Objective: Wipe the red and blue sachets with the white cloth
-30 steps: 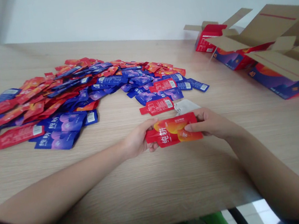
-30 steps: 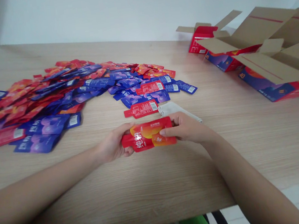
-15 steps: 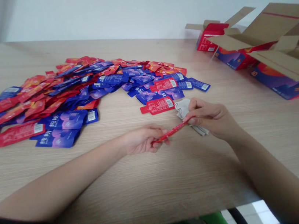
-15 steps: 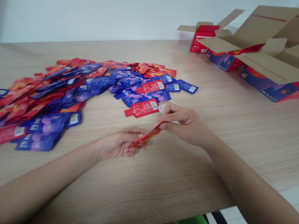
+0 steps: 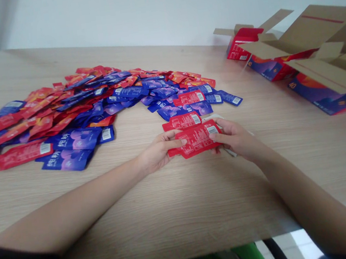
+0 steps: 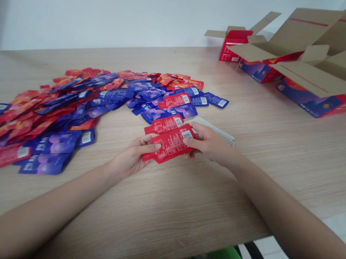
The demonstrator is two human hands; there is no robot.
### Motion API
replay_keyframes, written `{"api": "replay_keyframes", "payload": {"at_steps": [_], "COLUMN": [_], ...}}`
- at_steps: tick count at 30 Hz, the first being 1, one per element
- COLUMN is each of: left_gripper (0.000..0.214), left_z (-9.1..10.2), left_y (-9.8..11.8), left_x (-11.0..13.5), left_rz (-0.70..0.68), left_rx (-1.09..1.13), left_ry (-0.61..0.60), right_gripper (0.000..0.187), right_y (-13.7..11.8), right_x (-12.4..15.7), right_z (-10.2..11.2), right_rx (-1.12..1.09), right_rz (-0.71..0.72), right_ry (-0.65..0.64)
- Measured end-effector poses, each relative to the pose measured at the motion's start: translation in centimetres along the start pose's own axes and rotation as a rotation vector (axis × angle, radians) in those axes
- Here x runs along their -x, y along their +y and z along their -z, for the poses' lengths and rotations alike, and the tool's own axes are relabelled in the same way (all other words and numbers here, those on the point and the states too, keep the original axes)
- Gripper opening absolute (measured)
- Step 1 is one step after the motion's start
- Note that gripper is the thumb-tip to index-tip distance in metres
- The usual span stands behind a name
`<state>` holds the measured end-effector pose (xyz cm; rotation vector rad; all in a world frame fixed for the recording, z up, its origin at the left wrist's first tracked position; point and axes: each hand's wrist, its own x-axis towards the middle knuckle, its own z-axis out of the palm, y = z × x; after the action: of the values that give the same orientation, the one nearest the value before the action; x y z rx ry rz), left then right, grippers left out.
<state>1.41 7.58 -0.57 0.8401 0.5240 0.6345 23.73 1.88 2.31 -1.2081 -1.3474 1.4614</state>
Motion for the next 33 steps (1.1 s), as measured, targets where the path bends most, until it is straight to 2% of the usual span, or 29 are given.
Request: {"api": "replay_keyframes", "payload": {"at_steps": [3,5,10,12,14,18,21,23,27,30,33], "left_gripper": [0.016,0.019,0.026,0.023,0.019,0.025,0.030,0.029,0.025,0.026,0.041], "left_z": [-0.2,-0.3,-0.5,-0.8,-1.3,-2.3,-2.7,-2.8,-3.1,-3.8,-4.6], "left_y": [-0.1,-0.2,-0.1,0.5,1.2,2.3,1.6,0.6,-1.4,-2.0,-2.2], "left_x": [0.2,0.2,0.4,0.7,1.3,3.0,3.7,3.7,3.7,4.6,5.7], "left_rz": [0.064,0.074,-0.004,-0.094,-0.233,-0.584,-0.716,-0.709,-0.596,-0.503,-0.406], "left_rx": [-0.128,-0.248,-0.532,-0.658,-0.852,-1.457,-1.884,-2.064,-2.261,-2.303,-2.295], "left_ry": [-0.050,-0.065,-0.123,-0.138,-0.126,-0.093,-0.190,-0.245,-0.269,-0.243,-0.178], "right_gripper": [0.033,0.032,0.033,0.032,0.029,0.023,0.019,0.026,0.048,0.048,0.059], "right_y": [0.3,0.7,0.9,0.6,0.3,-0.2,0.1,0.9,3.0,3.9,4.0], "right_x": [-0.4,-0.6,-0.6,-0.4,-0.2,-0.2,-0.5,-0.9,-1.6,-2.0,-1.9], "right_z": [-0.4,-0.6,-0.8,-0.7,-0.3,1.6,3.0,3.4,3.0,2.8,3.5], "right_rx": [0.010,-0.012,0.066,0.158,0.321,0.770,0.981,1.091,1.332,1.422,1.427], "right_rz": [-0.017,-0.028,-0.018,0.019,0.120,0.413,0.565,0.530,0.261,0.144,0.055], "right_ry": [0.043,0.072,0.129,0.136,0.210,0.497,0.525,0.456,0.321,0.409,0.510]}}
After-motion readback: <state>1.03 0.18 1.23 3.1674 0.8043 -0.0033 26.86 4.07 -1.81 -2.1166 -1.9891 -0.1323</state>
